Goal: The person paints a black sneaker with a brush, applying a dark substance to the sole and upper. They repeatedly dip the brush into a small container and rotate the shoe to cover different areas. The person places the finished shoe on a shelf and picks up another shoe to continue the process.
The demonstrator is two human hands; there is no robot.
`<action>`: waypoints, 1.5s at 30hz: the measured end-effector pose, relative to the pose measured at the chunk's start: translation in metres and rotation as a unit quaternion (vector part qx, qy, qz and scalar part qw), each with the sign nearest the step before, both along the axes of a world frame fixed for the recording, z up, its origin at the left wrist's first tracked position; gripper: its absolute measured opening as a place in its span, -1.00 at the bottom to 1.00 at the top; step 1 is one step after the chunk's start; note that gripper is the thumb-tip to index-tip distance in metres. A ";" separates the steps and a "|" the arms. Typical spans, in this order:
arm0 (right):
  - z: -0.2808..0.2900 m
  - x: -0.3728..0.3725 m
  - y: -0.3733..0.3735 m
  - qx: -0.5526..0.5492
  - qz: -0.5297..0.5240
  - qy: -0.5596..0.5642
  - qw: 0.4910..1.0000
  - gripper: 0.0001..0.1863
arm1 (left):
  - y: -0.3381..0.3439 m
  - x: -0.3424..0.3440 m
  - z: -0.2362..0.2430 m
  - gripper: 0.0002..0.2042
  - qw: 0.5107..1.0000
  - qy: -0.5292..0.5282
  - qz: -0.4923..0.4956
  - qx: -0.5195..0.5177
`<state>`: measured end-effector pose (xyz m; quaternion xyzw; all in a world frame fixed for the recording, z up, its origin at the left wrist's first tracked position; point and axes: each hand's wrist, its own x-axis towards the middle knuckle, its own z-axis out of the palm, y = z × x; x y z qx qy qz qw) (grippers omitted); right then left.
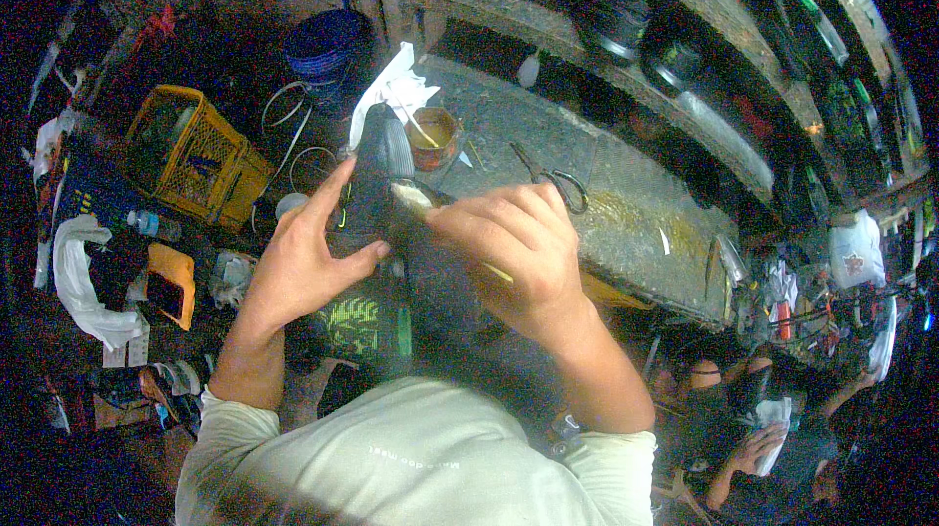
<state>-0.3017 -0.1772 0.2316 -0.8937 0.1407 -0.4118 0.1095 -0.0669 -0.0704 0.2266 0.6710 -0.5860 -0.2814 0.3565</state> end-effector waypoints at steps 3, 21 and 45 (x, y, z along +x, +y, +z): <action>0.000 -0.002 0.002 0.002 -0.011 0.008 1.000 -0.69 | 0.000 0.001 0.000 -0.09 1.000 -0.029 -0.003 -0.006; 0.001 -0.007 0.015 0.034 0.009 0.063 0.997 -0.68 | -0.004 0.001 -0.008 -0.14 0.995 -0.071 -0.008 -0.063; 0.012 -0.019 0.014 0.027 0.008 0.063 0.998 -0.74 | -0.002 0.006 -0.003 -0.10 0.998 -0.046 0.005 -0.041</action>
